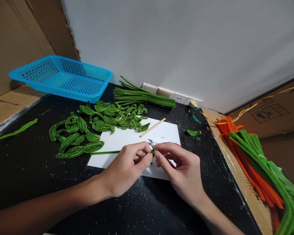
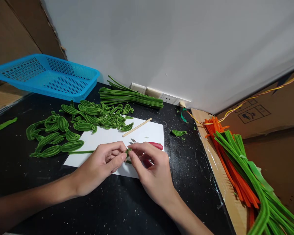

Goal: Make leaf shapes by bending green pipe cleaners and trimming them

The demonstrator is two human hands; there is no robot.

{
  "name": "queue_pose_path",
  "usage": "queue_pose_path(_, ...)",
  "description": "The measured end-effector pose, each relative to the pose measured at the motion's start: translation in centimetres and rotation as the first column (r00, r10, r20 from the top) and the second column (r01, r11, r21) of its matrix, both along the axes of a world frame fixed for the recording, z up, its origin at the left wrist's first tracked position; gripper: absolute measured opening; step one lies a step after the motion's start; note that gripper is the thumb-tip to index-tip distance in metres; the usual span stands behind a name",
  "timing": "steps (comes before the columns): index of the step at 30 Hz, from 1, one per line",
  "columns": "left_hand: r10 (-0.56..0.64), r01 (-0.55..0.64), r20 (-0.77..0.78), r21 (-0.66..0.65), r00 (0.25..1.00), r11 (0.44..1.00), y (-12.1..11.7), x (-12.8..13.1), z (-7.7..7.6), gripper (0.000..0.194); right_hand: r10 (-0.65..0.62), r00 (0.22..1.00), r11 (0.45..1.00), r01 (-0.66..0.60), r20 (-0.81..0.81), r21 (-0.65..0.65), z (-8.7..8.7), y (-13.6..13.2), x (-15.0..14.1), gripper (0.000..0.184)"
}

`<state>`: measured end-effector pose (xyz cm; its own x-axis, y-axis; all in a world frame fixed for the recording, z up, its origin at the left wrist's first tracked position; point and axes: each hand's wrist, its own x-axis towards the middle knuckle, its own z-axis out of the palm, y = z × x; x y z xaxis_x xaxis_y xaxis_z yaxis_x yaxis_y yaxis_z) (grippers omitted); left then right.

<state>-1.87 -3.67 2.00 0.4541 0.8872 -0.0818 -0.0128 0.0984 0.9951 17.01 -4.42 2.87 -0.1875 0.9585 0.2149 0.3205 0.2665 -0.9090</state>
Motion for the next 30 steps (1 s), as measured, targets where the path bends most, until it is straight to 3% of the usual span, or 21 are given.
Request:
queue_pose_path(5,0.050,-0.050,-0.002,-0.045,0.999,0.998,0.01,-0.26,-0.16,0.041,-0.027,0.999,0.999,0.026,-0.018,-0.031,0.06,0.31,0.07,0.008)
queue_pose_path(16,-0.020,0.021,0.036,-0.036,0.999,0.999,0.17,0.05,0.07,0.028,-0.005,1.000,1.000,0.005,0.002,0.019,0.04,0.01,0.12,0.005)
queue_pose_path(23,-0.038,0.041,0.044,-0.062,0.998,0.997,-0.02,-0.07,0.11,0.027,-0.078,0.995,0.996,0.080,-0.055,0.032,0.40,0.04,0.19,0.017)
queue_pose_path(27,-0.038,0.042,0.051,-0.068,0.998,0.997,-0.01,-0.08,-0.16,0.030,0.024,0.998,0.999,-0.022,-0.065,0.040,0.69,0.20,0.09,0.012)
queue_pose_path(30,-0.040,0.048,0.089,-0.088,0.995,0.995,0.01,-0.07,-0.17,0.033,0.032,0.990,0.999,-0.037,-0.136,-0.030,0.82,0.46,0.07,0.006)
